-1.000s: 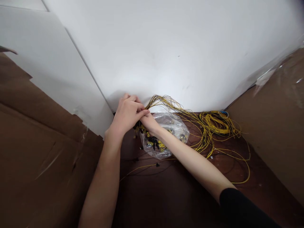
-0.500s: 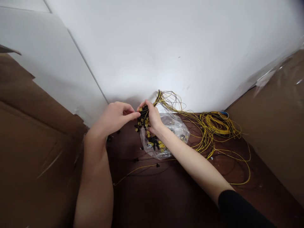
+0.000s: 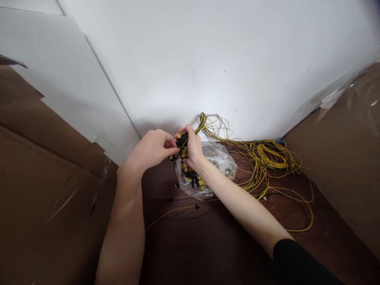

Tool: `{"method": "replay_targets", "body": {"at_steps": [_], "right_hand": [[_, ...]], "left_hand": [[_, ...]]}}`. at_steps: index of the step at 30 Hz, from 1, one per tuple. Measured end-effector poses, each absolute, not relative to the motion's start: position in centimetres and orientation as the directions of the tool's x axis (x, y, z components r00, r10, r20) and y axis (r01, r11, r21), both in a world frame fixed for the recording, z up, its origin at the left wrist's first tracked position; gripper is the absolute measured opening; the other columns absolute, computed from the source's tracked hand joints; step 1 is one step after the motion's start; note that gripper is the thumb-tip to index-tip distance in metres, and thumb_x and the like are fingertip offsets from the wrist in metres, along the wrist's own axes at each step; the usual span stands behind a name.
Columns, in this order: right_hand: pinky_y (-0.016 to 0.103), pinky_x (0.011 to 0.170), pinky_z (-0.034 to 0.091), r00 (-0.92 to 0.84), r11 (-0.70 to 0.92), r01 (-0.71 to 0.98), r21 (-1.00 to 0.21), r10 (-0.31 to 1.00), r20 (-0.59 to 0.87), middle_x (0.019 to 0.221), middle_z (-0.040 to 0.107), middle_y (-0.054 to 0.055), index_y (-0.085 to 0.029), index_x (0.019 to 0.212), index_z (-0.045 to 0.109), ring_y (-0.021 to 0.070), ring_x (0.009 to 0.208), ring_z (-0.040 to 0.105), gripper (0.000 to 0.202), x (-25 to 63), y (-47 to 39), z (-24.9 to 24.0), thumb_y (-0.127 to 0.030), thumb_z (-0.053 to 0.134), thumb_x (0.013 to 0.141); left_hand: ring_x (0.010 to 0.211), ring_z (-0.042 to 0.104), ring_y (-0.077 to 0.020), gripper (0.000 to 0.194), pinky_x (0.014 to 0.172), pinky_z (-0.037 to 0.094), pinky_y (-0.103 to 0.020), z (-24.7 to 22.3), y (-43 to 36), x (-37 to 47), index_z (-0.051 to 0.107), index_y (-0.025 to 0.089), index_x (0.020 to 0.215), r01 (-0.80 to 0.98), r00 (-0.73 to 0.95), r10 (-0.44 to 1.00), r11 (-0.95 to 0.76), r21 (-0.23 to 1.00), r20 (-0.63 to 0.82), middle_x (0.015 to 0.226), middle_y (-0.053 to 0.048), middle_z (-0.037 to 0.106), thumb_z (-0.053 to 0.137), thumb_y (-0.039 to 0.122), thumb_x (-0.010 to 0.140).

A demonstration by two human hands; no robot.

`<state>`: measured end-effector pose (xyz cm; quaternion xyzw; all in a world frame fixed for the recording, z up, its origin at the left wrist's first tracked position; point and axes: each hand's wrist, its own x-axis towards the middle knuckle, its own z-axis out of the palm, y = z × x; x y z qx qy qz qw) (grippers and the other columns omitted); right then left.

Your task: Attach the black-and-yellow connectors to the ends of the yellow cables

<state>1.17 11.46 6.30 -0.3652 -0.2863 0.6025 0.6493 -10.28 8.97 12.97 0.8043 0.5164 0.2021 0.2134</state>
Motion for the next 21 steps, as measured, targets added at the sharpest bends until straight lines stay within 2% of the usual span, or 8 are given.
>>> {"method": "replay_targets", "body": {"at_steps": [6,13,15,18,21], "right_hand": [[0.025,0.053,0.046,0.022,-0.019,-0.553,-0.833,0.999,-0.038,0.066,0.061,-0.002,-0.021,0.083,0.057,0.0113,0.052,0.056,0.029,1.2,11.0,6.0,-0.048,0.049,0.08],[0.027,0.054,0.047,0.001,-0.035,-0.572,-0.819,0.999,-0.044,0.064,0.061,0.0,-0.019,0.08,0.059,0.0141,0.058,0.059,0.04,0.8,10.6,6.3,-0.058,0.052,0.075],[0.026,0.052,0.046,-0.01,-0.038,-0.577,-0.816,0.999,-0.039,0.061,0.059,-0.001,-0.019,0.078,0.058,0.0135,0.055,0.056,0.037,0.6,10.4,6.4,-0.056,0.052,0.076],[0.026,0.05,0.044,-0.031,-0.032,-0.601,-0.799,0.999,-0.017,0.052,0.051,-0.004,-0.019,0.071,0.054,0.0115,0.047,0.05,0.025,0.3,10.3,6.3,-0.044,0.058,0.074],[0.025,0.05,0.042,-0.016,-0.059,-0.615,-0.786,0.998,-0.062,0.048,0.046,-0.006,-0.019,0.063,0.051,0.0108,0.046,0.047,0.022,0.1,10.2,5.9,-0.037,0.061,0.073]], "left_hand": [[0.037,0.05,-0.0117,0.013,0.04,0.035,-0.023,13.3,8.7,-10.3,0.066,0.018,0.066,0.713,0.299,0.95,-0.285,0.641,0.091,0.058,0.0,0.065,0.061,0.03,0.068],[0.038,0.051,-0.013,0.015,0.041,0.035,-0.023,13.2,8.7,-9.7,0.067,0.017,0.063,0.686,0.302,0.947,-0.297,0.665,0.112,0.052,-0.001,0.063,0.06,0.029,0.07],[0.038,0.05,-0.0123,0.017,0.043,0.035,-0.024,13.1,8.7,-9.5,0.066,0.017,0.061,0.696,0.314,0.94,-0.325,0.64,0.136,0.05,-0.001,0.062,0.06,0.029,0.07],[0.043,0.051,-0.0129,0.015,0.048,0.037,-0.025,13.0,8.7,-9.0,0.068,0.018,0.063,0.727,0.333,0.925,-0.376,0.575,0.184,0.052,-0.001,0.062,0.059,0.027,0.071],[0.051,0.053,-0.0157,0.014,0.051,0.035,-0.026,12.7,8.7,-8.6,0.068,0.018,0.063,0.765,0.325,0.917,-0.4,0.506,0.233,0.052,-0.002,0.06,0.061,0.026,0.071]]}}
